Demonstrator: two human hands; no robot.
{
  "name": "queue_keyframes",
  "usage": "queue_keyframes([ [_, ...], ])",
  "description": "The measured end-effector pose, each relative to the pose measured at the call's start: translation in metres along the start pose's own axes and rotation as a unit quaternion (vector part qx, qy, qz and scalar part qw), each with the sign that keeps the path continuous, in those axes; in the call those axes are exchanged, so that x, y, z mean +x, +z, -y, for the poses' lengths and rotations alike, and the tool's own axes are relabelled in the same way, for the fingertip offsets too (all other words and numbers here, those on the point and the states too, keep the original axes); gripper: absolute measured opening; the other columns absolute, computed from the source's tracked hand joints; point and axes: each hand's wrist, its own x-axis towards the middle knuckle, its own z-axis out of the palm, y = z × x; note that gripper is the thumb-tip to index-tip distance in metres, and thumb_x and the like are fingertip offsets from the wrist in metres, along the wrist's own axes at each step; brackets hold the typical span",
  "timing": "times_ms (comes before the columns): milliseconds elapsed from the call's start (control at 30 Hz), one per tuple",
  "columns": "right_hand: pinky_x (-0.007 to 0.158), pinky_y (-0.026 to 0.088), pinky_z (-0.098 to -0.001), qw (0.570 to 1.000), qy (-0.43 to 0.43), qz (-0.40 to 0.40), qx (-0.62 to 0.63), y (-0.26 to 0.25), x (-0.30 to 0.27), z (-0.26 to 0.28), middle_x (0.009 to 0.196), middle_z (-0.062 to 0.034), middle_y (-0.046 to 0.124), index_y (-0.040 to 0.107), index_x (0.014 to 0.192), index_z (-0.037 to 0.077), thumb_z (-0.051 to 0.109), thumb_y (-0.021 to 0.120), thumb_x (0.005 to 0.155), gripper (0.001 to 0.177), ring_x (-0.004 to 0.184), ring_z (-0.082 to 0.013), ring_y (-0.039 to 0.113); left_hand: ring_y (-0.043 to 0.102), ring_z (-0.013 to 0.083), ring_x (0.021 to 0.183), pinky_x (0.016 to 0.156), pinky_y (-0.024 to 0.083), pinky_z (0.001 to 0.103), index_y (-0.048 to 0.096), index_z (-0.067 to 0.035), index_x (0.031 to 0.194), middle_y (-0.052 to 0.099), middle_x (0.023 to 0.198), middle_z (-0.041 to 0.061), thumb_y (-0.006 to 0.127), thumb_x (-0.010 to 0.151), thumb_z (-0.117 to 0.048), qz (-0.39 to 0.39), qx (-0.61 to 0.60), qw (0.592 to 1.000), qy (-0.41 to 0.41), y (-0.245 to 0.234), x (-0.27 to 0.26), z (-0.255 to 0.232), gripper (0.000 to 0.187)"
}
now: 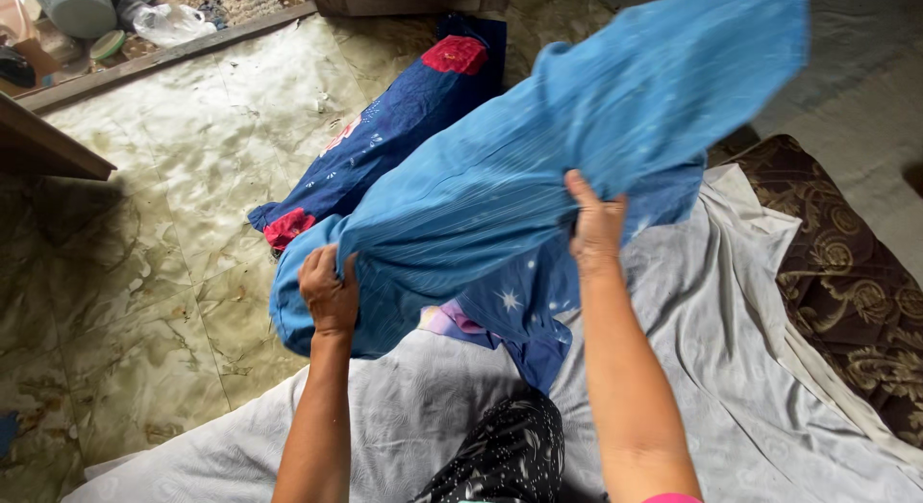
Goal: The person folds a blue pillowcase around a pillow and places it on a stack. They then fold a white sheet and a teal satin duvet cover, arranging them on the mattress.
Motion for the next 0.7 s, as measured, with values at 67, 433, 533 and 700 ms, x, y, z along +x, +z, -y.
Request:
queue_keyframes([
  [67,0.097,0.051,-0.0351,0.982,-0.004,0.045,-0.185,-0.011,0.009,-0.062,0.119,-0.0091,0.07,0.063,0.126,0.002,0.019,0.084,0.089,0.045,0.108,-0.0219,0.065,0.062,0.0348,0.127,0.106,0.045,0.051,0.065,-0.011,0.131,0.068,0.133,0.013,0.071,0.1,-0.03,-0.013,0.015,1.0,-0.023,0.02,-0.021,0.028,0.038],
  [433,0.12,0.031,-0.041,0.77,0.044,0.175,-0.612,-0.093,-0.045,-0.135,0.169,-0.0059,0.021,0.047,0.15,0.011,0.037,0.07,0.09,0.069,0.149,-0.0307,0.033,0.021,0.0393,0.155,0.115,0.021,0.07,0.03,-0.04,0.157,0.01,0.172,0.007,0.069,0.085,-0.056,0.456,0.137,0.862,-0.175,0.126,-0.173,0.079,0.083],
  [533,0.119,0.031,-0.0412,0.757,0.049,0.173,-0.628,-0.11,-0.057,-0.114,0.169,-0.0046,0.022,0.047,0.15,0.012,0.036,0.071,0.089,0.07,0.149,-0.0302,0.033,0.023,0.0405,0.153,0.114,0.022,0.07,0.028,-0.034,0.159,0.009,0.172,0.009,0.067,0.087,-0.055,0.429,0.087,0.886,-0.155,0.134,-0.177,0.07,0.084],
  [700,0.121,0.032,-0.0398,0.782,0.058,0.121,-0.608,-0.137,-0.081,-0.09,0.164,-0.0075,0.032,0.05,0.149,0.014,0.036,0.072,0.089,0.068,0.149,-0.0278,0.035,0.024,0.0414,0.152,0.115,0.022,0.068,0.028,-0.027,0.16,0.011,0.171,0.014,0.064,0.091,-0.052,0.416,0.02,0.904,-0.096,0.159,-0.153,0.024,0.082],
])
